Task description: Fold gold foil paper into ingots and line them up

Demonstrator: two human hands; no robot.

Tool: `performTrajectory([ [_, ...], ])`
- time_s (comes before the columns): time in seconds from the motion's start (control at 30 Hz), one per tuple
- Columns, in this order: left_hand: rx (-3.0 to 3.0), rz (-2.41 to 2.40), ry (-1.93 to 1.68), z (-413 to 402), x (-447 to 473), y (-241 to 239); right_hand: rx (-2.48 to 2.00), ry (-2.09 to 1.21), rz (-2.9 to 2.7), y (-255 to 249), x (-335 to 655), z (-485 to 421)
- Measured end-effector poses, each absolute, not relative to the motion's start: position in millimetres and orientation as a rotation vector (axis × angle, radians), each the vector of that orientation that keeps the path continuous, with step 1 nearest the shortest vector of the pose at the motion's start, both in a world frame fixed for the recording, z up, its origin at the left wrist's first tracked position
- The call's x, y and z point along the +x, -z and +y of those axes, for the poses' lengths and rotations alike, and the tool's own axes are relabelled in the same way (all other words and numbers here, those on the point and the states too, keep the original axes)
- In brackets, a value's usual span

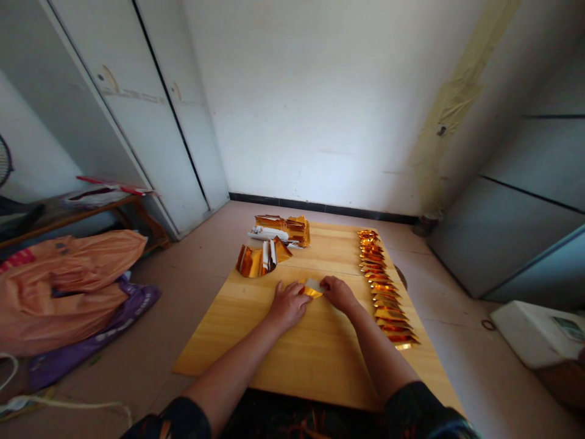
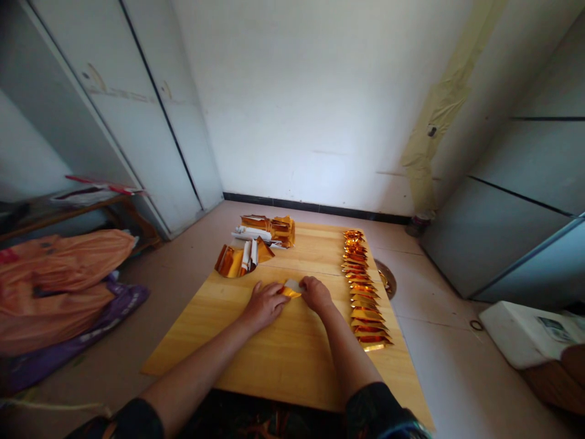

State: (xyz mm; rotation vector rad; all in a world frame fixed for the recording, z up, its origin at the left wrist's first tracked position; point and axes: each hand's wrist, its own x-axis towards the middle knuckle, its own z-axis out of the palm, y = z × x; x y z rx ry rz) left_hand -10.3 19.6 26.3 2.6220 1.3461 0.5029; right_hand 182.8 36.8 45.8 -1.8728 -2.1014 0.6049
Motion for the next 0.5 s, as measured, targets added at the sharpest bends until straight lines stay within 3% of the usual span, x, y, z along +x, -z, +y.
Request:
performTrajectory([
  [0.3, 2.613, 1.244, -0.476, 29.9, -17.8, -31.6, -2.138, -0.494, -1.958, -50.5, 161.5, 30.8],
  [0.5, 2.594, 1.255, -0.503, 29.5, -14.9, -30.6, -2.071, -0.514, -1.971, -47.0, 176.9, 34.7],
])
